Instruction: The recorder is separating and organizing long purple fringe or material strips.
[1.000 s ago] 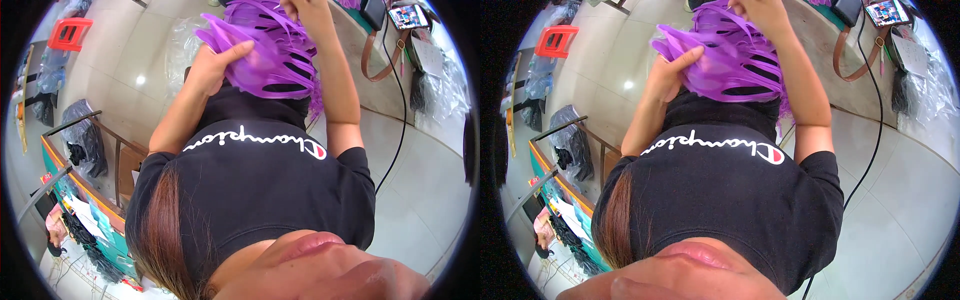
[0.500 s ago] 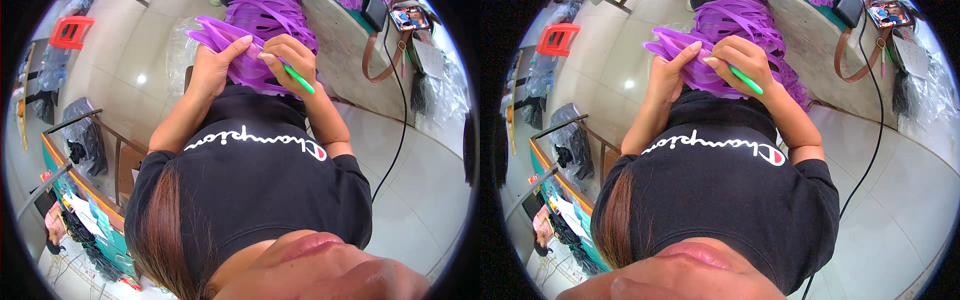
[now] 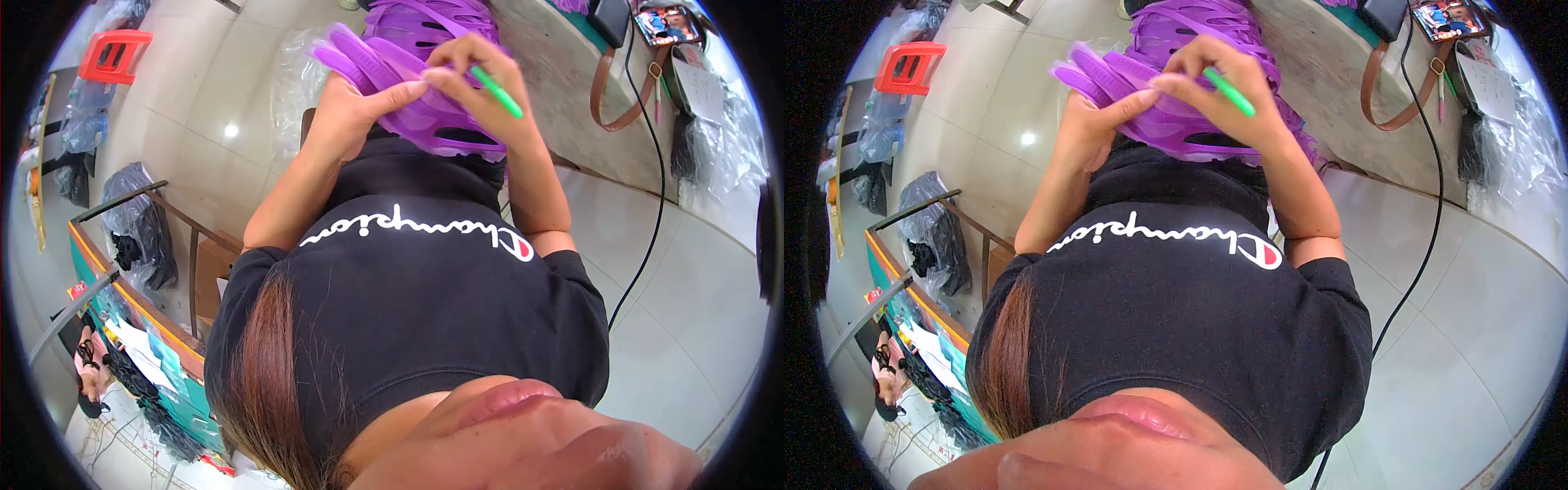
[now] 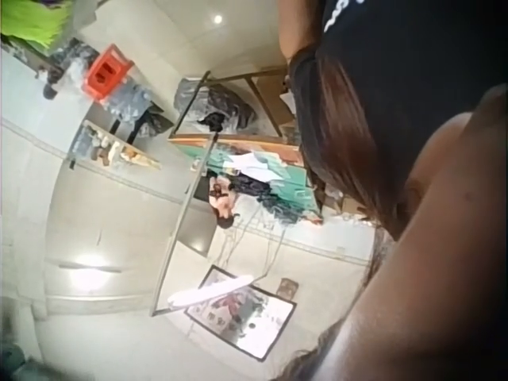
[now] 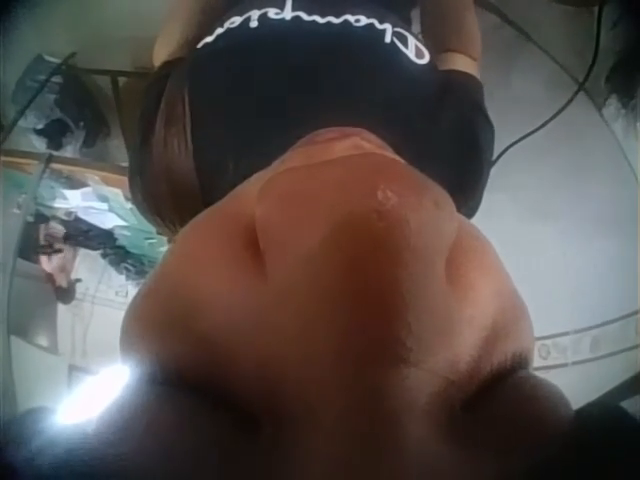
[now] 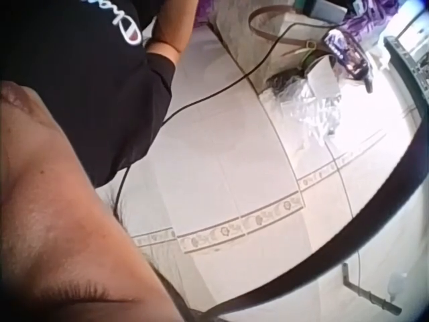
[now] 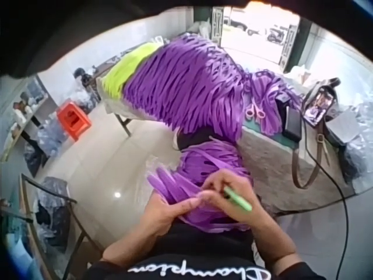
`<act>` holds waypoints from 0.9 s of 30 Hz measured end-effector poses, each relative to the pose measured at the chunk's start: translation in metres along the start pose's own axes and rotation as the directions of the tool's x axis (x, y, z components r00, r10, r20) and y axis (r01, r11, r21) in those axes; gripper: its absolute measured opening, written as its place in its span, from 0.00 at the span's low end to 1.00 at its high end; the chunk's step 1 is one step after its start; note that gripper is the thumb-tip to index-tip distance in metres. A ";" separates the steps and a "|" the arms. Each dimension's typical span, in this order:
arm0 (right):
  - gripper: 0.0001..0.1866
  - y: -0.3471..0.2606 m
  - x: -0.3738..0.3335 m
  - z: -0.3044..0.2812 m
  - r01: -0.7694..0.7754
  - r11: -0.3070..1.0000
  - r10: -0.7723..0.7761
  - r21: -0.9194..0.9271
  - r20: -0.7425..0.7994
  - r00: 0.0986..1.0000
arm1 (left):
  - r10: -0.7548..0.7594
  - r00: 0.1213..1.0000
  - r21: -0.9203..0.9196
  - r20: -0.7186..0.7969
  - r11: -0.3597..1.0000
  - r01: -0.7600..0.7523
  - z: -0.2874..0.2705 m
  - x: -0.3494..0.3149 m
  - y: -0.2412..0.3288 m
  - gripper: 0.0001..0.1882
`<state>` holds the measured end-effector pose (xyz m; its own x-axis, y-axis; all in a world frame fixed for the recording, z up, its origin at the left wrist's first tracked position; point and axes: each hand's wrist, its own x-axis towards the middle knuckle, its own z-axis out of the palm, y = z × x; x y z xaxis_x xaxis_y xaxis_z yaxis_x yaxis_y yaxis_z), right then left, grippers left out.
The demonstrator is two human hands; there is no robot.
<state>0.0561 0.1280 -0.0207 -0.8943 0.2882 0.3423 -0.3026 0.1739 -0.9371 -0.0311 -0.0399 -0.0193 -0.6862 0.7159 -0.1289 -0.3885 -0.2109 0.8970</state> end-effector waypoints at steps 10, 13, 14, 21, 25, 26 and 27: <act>0.18 -0.009 -0.023 -0.073 0.107 0.776 -0.365 0.622 0.304 0.880 | 0.112 0.994 0.297 -0.006 0.949 -0.105 -0.048 0.036 -0.063 0.20; 0.16 0.011 -0.024 -0.099 -0.055 0.474 -0.707 0.879 0.416 0.572 | -0.121 0.988 0.074 -0.094 0.989 0.128 -0.054 0.038 -0.054 0.33; 0.13 0.018 -0.018 -0.101 -0.137 0.405 -0.752 0.904 0.414 0.513 | -0.264 0.961 -0.064 -0.081 0.964 0.259 -0.061 0.038 -0.048 0.38; 0.17 0.014 0.033 -0.038 0.091 0.979 -0.073 -0.184 0.102 0.992 | -0.402 0.889 0.116 0.221 0.916 0.385 -0.035 0.020 -0.015 0.51; 0.22 0.010 0.028 -0.021 0.064 0.995 -0.065 -0.073 -0.025 0.998 | -0.235 0.949 0.108 0.211 0.970 0.217 -0.021 0.014 -0.006 0.52; 0.24 0.010 0.023 -0.014 0.054 0.998 -0.055 -0.023 -0.050 0.997 | -0.145 0.974 0.049 0.174 0.989 0.138 -0.020 0.010 -0.005 0.50; 0.26 0.010 0.017 -0.008 0.044 0.999 -0.042 0.025 -0.076 0.996 | -0.145 0.976 0.046 0.161 0.989 0.139 -0.018 0.008 -0.004 0.50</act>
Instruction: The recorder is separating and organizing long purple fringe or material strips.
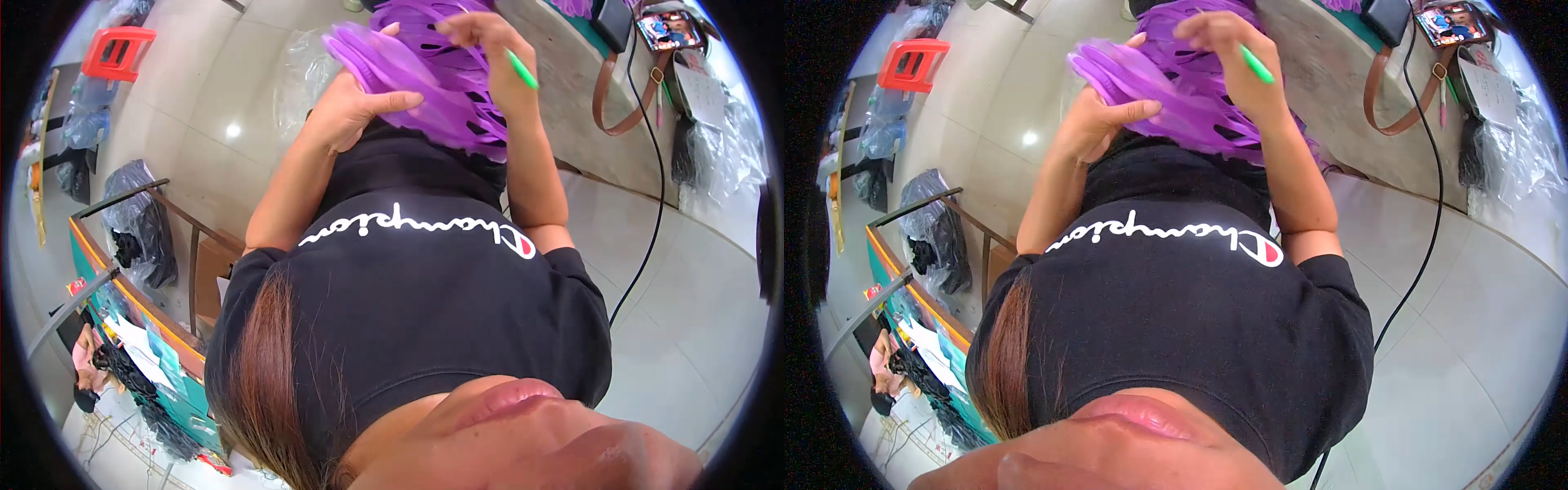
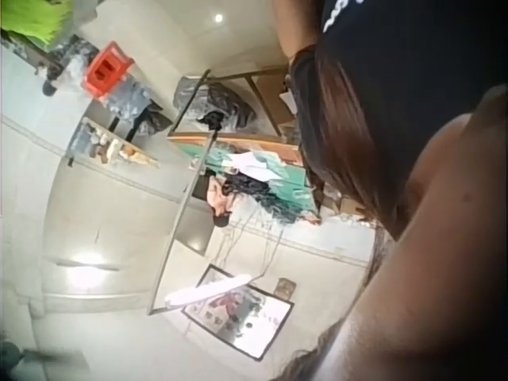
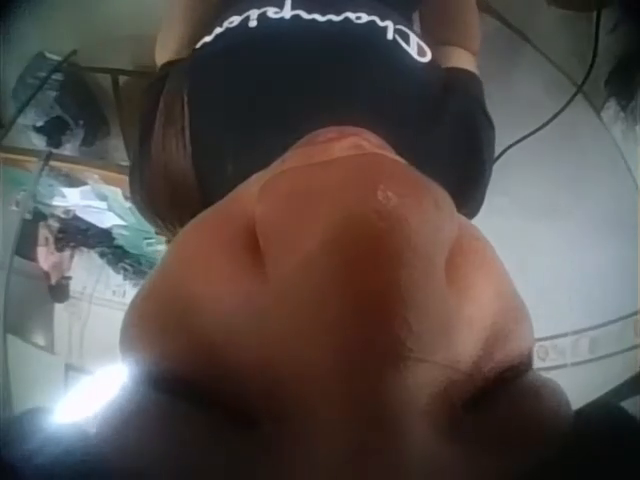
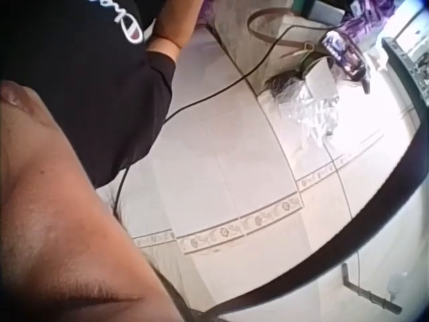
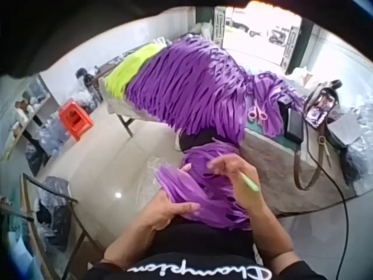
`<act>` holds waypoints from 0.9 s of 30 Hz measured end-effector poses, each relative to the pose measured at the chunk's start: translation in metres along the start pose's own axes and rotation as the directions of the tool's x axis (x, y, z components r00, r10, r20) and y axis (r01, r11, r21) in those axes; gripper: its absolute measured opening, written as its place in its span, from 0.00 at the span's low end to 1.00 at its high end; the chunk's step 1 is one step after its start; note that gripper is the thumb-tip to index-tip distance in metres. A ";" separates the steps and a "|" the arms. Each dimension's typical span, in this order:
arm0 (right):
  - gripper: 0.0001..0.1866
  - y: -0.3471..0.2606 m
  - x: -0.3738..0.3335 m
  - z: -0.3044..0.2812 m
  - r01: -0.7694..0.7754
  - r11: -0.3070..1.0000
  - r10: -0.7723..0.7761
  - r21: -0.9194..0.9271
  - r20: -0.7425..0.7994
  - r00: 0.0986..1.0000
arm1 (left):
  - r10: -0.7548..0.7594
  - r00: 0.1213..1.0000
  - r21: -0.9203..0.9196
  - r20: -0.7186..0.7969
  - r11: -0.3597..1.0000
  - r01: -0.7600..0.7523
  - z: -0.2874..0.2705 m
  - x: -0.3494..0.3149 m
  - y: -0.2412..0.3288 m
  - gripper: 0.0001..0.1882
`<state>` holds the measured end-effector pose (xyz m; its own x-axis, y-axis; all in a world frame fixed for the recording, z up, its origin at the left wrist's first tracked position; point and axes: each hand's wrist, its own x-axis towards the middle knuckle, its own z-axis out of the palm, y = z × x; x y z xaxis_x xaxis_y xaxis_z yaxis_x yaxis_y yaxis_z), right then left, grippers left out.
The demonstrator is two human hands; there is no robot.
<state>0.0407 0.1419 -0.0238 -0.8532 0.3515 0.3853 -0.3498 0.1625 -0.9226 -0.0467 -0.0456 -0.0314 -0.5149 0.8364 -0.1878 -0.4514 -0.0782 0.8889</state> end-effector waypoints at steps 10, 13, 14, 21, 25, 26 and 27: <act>0.20 -0.012 -0.060 0.014 -0.029 0.999 0.028 0.037 0.036 0.999 | 0.082 0.995 -0.073 -0.056 0.994 -0.086 0.011 0.000 -0.004 0.39; 0.22 -0.004 -0.061 0.015 -0.021 0.994 0.028 0.110 -0.062 0.998 | 0.096 0.994 -0.078 -0.054 0.992 -0.100 0.013 0.000 -0.004 0.39; 0.23 -0.003 -0.061 0.014 -0.033 0.994 0.040 0.106 -0.064 0.997 | 0.104 0.993 -0.076 -0.055 0.991 -0.108 0.013 0.000 -0.004 0.39; 0.23 -0.002 -0.061 0.011 -0.116 0.984 0.124 0.136 -0.056 0.991 | 0.142 0.988 -0.044 -0.065 0.989 -0.145 0.013 0.001 -0.006 0.41; 0.19 -0.015 -0.051 0.014 -0.253 0.967 0.254 0.025 -0.044 0.966 | 0.173 0.981 0.014 -0.086 0.985 -0.172 0.015 -0.002 -0.004 0.40; 0.17 -0.016 -0.048 0.013 -0.180 0.974 0.174 -0.138 -0.053 0.983 | 0.153 0.982 0.015 -0.112 0.988 -0.153 0.016 -0.002 -0.003 0.39; 0.15 -0.014 -0.044 0.013 -0.103 0.949 0.093 -0.297 -0.047 0.995 | 0.154 0.982 0.016 -0.113 0.988 -0.153 0.015 -0.004 -0.002 0.39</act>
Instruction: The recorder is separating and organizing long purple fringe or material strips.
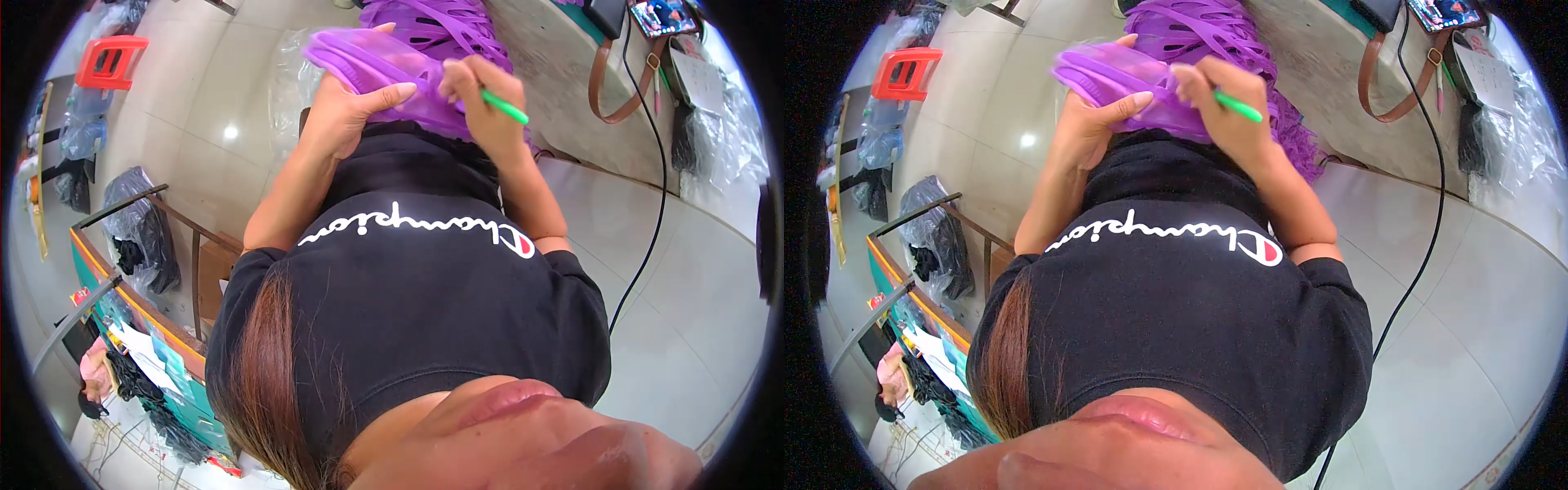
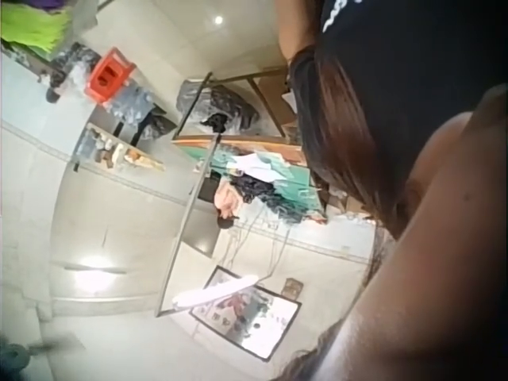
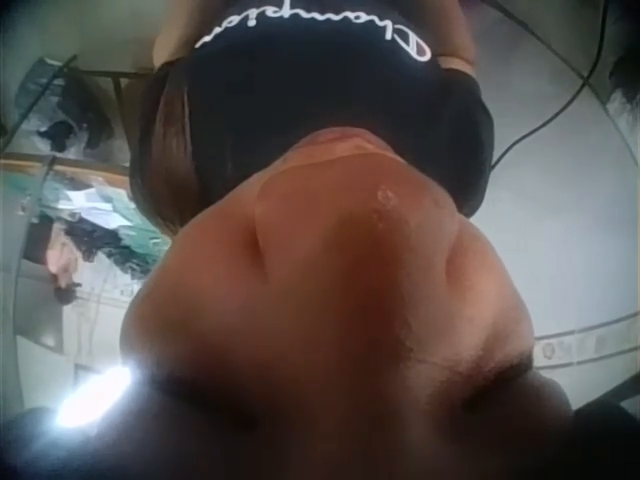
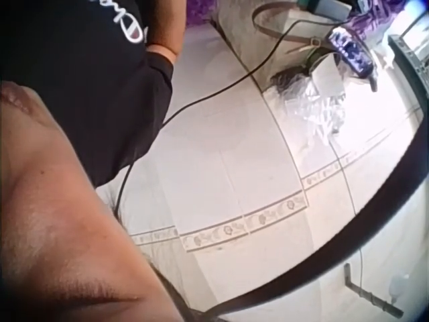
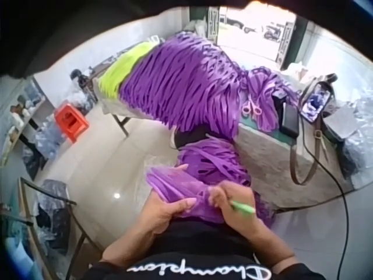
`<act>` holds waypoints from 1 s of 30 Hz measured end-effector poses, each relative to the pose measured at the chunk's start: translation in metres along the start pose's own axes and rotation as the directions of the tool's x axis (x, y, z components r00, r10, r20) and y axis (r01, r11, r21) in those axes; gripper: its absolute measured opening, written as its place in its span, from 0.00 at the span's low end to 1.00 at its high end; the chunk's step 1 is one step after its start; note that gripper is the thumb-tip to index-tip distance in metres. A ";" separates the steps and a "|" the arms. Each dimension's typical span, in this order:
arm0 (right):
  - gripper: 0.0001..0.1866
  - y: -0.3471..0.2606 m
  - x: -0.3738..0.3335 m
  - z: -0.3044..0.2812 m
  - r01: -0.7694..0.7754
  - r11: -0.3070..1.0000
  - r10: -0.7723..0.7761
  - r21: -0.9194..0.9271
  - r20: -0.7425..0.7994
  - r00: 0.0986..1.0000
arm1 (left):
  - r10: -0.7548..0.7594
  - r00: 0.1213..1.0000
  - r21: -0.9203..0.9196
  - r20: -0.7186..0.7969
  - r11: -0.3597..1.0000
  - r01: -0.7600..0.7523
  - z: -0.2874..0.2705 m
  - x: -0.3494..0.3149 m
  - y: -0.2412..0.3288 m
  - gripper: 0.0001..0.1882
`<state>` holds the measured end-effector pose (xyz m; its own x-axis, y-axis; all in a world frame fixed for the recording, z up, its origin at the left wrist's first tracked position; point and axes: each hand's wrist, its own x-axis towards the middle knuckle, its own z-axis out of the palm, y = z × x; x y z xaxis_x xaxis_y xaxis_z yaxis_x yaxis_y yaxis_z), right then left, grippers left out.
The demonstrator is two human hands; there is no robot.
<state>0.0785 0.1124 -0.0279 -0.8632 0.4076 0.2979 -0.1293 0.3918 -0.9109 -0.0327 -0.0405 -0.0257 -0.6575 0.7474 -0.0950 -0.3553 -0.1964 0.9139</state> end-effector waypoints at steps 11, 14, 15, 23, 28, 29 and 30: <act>0.22 0.070 0.156 -0.059 0.070 0.935 0.084 0.348 -0.409 0.909 | -0.556 0.610 0.479 0.565 0.823 0.306 -0.019 -0.006 0.027 0.22; 0.26 0.067 0.155 -0.056 -0.108 0.935 0.161 0.337 -0.135 0.978 | -0.445 0.827 0.305 0.343 0.886 0.350 -0.014 -0.007 0.020 0.12; 0.27 0.071 0.144 -0.053 -0.175 0.663 0.101 0.727 0.145 0.984 | -0.356 0.908 0.103 0.220 0.934 0.341 -0.006 -0.005 0.016 0.11; 0.13 -0.008 0.032 -0.006 0.380 0.922 -0.386 0.076 0.101 0.917 | -0.096 0.995 -0.233 -0.030 0.969 0.086 -0.007 0.006 -0.003 0.06; 0.09 -0.007 0.017 0.004 0.602 0.795 -0.593 -0.072 0.118 0.797 | -0.078 0.995 -0.193 -0.055 0.979 0.066 -0.005 0.002 0.001 0.07; 0.08 -0.005 0.017 0.004 0.607 0.788 -0.598 -0.098 0.109 0.794 | -0.073 0.994 -0.184 -0.080 0.981 0.057 -0.004 0.002 0.000 0.07; 0.08 -0.003 0.017 0.004 0.611 0.782 -0.602 -0.124 0.101 0.792 | -0.069 0.992 -0.175 -0.105 0.983 0.050 -0.004 0.002 -0.001 0.07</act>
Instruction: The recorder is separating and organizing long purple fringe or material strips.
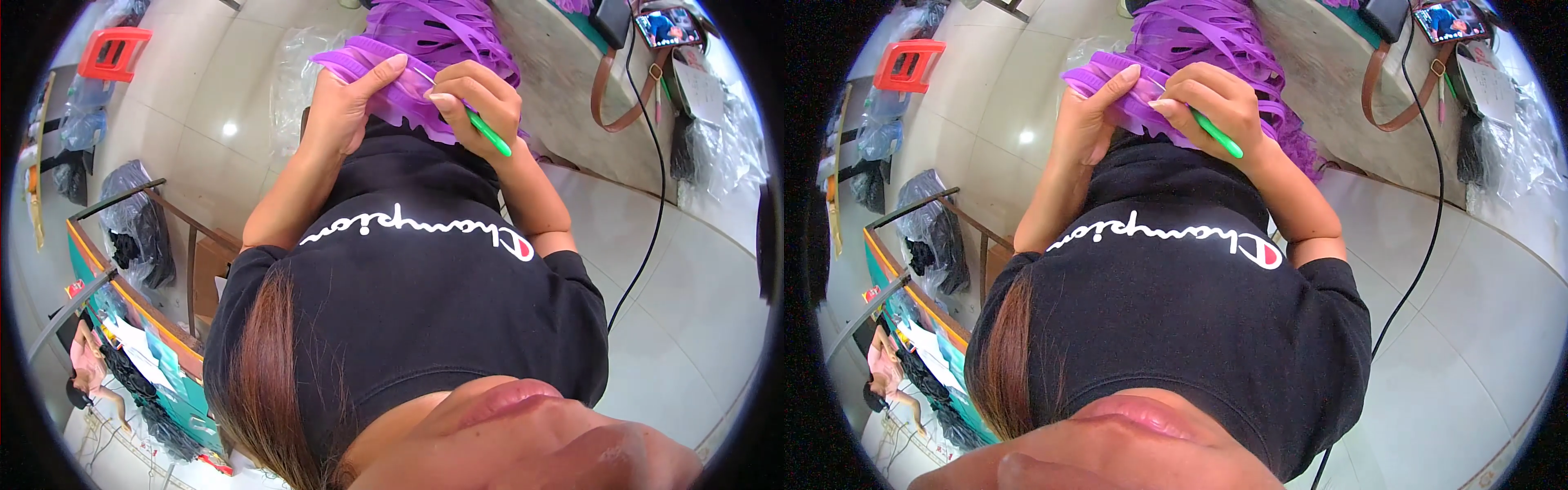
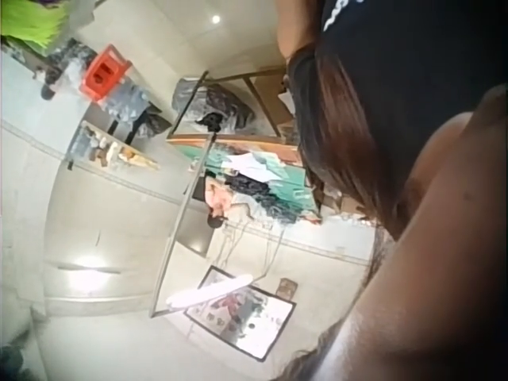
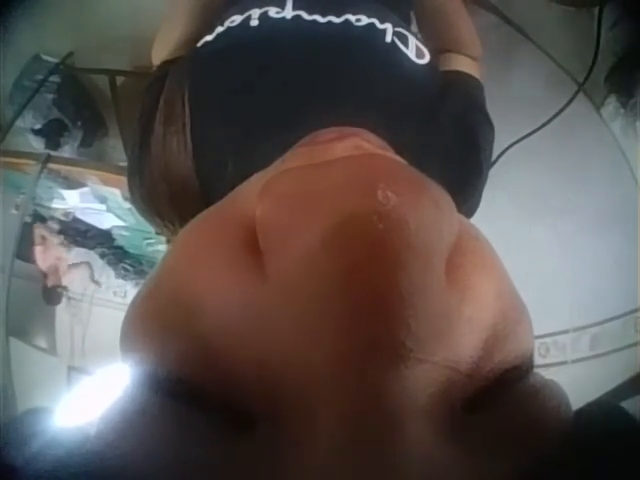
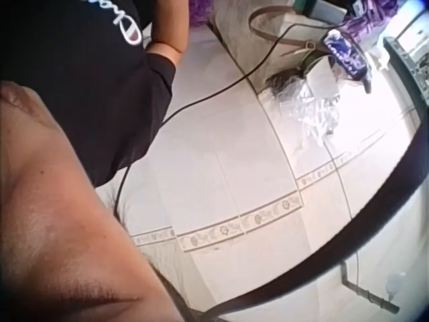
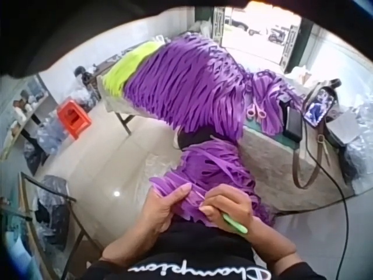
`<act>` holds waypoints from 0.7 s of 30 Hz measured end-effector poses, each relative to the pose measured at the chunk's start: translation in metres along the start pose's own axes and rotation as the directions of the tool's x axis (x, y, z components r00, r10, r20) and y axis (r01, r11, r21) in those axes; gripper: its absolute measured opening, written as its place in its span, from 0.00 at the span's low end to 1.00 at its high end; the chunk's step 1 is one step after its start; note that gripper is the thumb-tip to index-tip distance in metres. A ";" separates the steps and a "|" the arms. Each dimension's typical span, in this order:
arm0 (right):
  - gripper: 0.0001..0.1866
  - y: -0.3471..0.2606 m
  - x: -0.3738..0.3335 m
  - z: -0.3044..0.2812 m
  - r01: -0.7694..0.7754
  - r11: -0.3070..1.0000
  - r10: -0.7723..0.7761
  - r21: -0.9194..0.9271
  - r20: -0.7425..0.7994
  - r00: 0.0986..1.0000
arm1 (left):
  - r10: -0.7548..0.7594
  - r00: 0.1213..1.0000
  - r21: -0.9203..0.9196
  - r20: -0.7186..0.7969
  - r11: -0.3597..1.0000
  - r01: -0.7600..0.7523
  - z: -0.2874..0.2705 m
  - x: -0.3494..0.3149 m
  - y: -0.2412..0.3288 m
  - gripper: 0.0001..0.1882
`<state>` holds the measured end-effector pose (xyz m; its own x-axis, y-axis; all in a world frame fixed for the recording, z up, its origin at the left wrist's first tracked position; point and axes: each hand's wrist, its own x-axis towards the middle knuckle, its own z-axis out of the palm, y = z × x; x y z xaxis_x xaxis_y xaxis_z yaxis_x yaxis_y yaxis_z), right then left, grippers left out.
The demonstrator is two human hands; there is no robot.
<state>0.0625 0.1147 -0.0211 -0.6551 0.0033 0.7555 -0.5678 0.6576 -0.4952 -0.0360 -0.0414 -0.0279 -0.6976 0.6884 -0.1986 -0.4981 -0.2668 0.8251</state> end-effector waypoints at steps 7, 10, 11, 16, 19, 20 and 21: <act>0.08 -0.003 0.001 -0.001 0.011 1.000 -0.011 0.006 0.031 0.999 | 0.030 0.999 0.016 0.012 0.999 -0.030 0.000 -0.002 0.000 0.07; 0.07 -0.002 0.001 0.000 0.032 0.998 -0.030 -0.056 0.019 0.999 | 0.033 0.999 0.089 -0.030 0.996 -0.030 0.002 0.000 0.000 0.08; 0.07 -0.004 0.001 0.000 -0.015 0.993 0.022 -0.117 0.055 0.998 | 0.109 0.993 0.201 -0.053 0.975 -0.096 0.002 -0.001 -0.002 0.08; 0.13 -0.017 0.006 -0.007 -0.332 0.888 0.387 -0.317 0.128 0.913 | 0.345 0.939 0.524 -0.014 0.802 -0.287 0.006 -0.007 0.003 0.07; 0.18 -0.011 0.013 -0.023 -0.731 0.525 0.668 0.437 0.321 0.672 | 0.258 0.963 0.470 -0.074 0.861 -0.195 0.001 -0.005 0.010 0.08; 0.15 -0.004 0.008 -0.025 -0.615 0.495 0.635 0.614 0.228 0.738 | 0.149 0.987 0.344 -0.059 0.931 -0.120 -0.002 -0.002 0.011 0.09; 0.13 -0.004 0.010 -0.018 -0.581 0.692 0.606 0.429 0.094 0.790 | 0.036 0.999 0.224 -0.041 0.974 -0.026 -0.003 -0.003 0.010 0.10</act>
<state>0.0674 0.1258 -0.0032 -0.9085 0.3299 0.2565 -0.2254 0.1300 -0.9656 -0.0407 -0.0481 -0.0203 -0.7357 0.6501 -0.1900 -0.3518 -0.1271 0.9274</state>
